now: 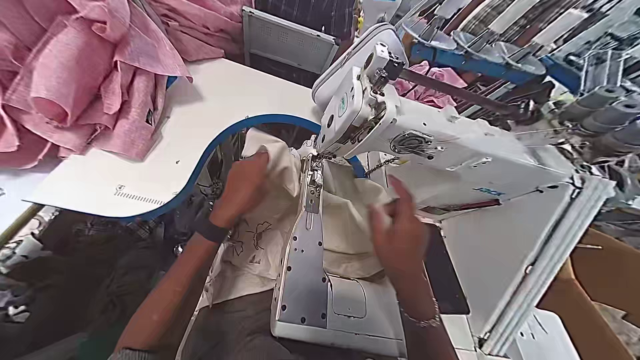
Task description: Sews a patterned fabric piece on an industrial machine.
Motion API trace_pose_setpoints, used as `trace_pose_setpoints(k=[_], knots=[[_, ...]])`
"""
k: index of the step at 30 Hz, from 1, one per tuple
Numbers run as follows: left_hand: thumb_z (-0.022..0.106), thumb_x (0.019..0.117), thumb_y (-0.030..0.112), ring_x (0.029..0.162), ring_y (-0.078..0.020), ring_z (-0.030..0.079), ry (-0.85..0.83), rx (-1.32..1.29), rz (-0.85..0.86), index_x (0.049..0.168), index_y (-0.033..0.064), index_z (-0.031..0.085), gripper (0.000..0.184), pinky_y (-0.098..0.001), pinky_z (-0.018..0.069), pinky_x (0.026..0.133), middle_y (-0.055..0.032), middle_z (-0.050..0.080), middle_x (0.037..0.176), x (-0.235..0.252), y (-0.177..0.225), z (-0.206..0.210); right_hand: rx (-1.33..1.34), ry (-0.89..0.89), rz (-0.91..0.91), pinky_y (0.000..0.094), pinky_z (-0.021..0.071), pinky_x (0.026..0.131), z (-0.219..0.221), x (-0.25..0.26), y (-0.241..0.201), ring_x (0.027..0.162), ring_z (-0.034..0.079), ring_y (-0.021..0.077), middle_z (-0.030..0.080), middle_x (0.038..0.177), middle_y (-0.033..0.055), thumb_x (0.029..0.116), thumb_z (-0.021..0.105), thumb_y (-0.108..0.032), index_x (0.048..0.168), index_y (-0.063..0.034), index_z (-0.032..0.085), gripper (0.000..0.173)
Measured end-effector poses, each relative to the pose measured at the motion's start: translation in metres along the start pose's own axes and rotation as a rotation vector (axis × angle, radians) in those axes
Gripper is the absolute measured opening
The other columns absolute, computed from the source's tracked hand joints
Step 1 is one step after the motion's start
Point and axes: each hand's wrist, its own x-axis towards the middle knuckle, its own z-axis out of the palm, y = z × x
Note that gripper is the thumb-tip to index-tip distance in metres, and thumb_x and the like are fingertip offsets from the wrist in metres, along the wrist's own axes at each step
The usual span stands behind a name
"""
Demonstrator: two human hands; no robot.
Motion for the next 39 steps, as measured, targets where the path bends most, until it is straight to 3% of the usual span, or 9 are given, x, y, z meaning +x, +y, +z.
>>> trace_pose_setpoints(k=[3, 7, 11, 17, 23, 27, 30, 35, 39], knots=[[0.063, 0.0893, -0.004, 0.105, -0.0463, 0.069, 0.054, 0.268, 0.284, 0.118, 0.0074, 0.075, 0.033, -0.0576, 0.0559, 0.082, -0.0239, 0.065, 0.133, -0.038, 0.021, 0.036, -0.061, -0.117, -0.447, 0.0446, 0.0475, 0.042, 0.06, 0.017, -0.032, 0.05, 0.063, 0.0357, 0.065, 0.072, 0.0207, 0.0884, 0.063, -0.001, 0.121, -0.0083, 0.076, 0.036], [0.067, 0.0844, -0.006, 0.071, -0.0487, 0.07, -0.119, 0.187, -0.006, 0.089, -0.0014, 0.077, 0.012, -0.0661, 0.0515, 0.064, -0.0246, 0.07, 0.074, -0.12, -0.022, 0.022, -0.059, -0.222, -0.414, 0.0525, 0.0493, 0.046, 0.073, 0.023, -0.008, 0.055, 0.065, 0.0422, 0.065, 0.069, 0.0233, 0.0833, 0.065, 0.0, 0.1, -0.0058, 0.079, 0.023], [0.061, 0.0993, 0.021, 0.061, -0.0343, 0.066, -0.586, -0.22, 0.374, 0.076, 0.0001, 0.068, 0.032, -0.0539, 0.0497, 0.056, -0.0151, 0.062, 0.063, -0.14, 0.024, -0.004, 0.07, -0.176, -0.45, 0.044, 0.0472, 0.041, 0.084, -0.006, -0.004, 0.051, 0.064, 0.0331, 0.065, 0.067, 0.0176, 0.0851, 0.062, -0.006, 0.095, -0.0074, 0.08, 0.02], [0.052, 0.1046, 0.021, 0.099, -0.0381, 0.069, -0.04, -0.229, 0.018, 0.13, -0.0045, 0.059, 0.036, -0.0521, 0.0564, 0.084, -0.0247, 0.064, 0.121, -0.028, 0.033, 0.095, 0.089, -0.368, 0.011, 0.0599, 0.0539, 0.074, 0.034, 0.024, 0.013, 0.083, 0.07, 0.04, 0.073, 0.094, 0.0221, 0.0936, 0.068, -0.019, 0.129, -0.0006, 0.069, 0.04], [0.045, 0.109, 0.035, 0.09, -0.0447, 0.068, -0.203, -0.154, -0.064, 0.165, 0.0098, 0.018, 0.067, -0.0597, 0.0515, 0.085, -0.0229, 0.071, 0.09, 0.001, 0.031, 0.098, 0.074, -0.141, 0.185, 0.0581, 0.0516, 0.075, 0.03, 0.034, 0.034, 0.083, 0.071, 0.0377, 0.073, 0.087, 0.0228, 0.0999, 0.055, -0.012, 0.104, 0.0039, 0.074, 0.025], [0.066, 0.0978, 0.037, 0.1, -0.0408, 0.07, -0.061, -0.185, 0.099, 0.141, -0.0018, 0.052, 0.06, -0.0569, 0.0545, 0.085, -0.0265, 0.065, 0.125, -0.01, 0.021, 0.098, 0.312, -0.196, -0.09, 0.043, 0.0582, 0.069, 0.067, 0.013, 0.015, 0.078, 0.075, 0.0235, 0.077, 0.086, 0.0123, 0.0934, 0.056, -0.011, 0.102, -0.0026, 0.078, 0.025], [0.048, 0.1059, 0.036, 0.134, -0.0435, 0.052, -0.044, -0.086, 0.228, 0.137, 0.0089, 0.064, 0.044, -0.0559, 0.0466, 0.105, -0.0251, 0.042, 0.156, -0.022, 0.012, 0.1, 0.294, -0.14, 0.055, 0.0412, 0.0547, 0.074, 0.058, 0.024, 0.04, 0.08, 0.071, 0.02, 0.074, 0.086, 0.0137, 0.0994, 0.058, -0.016, 0.1, 0.0008, 0.076, 0.025], [0.048, 0.1031, 0.01, 0.141, -0.0359, 0.05, -0.025, -0.075, 0.276, 0.137, -0.0014, 0.06, 0.037, -0.0574, 0.0398, 0.113, -0.0185, 0.052, 0.152, -0.016, 0.016, 0.104, 0.302, -0.102, -0.092, 0.0437, 0.0607, 0.081, 0.069, 0.013, 0.02, 0.096, 0.077, 0.025, 0.078, 0.107, 0.0134, 0.0924, 0.059, -0.012, 0.099, -0.0018, 0.08, 0.024], [0.048, 0.1053, 0.017, 0.142, -0.0356, 0.048, -0.017, -0.06, 0.308, 0.132, -0.0043, 0.061, 0.037, -0.0551, 0.0379, 0.116, -0.0198, 0.053, 0.151, -0.007, 0.011, 0.105, 0.326, -0.026, 0.101, 0.0411, 0.0548, 0.078, 0.059, 0.026, 0.029, 0.084, 0.072, 0.0203, 0.075, 0.089, 0.0148, 0.0935, 0.066, -0.014, 0.096, 0.0025, 0.076, 0.02]])
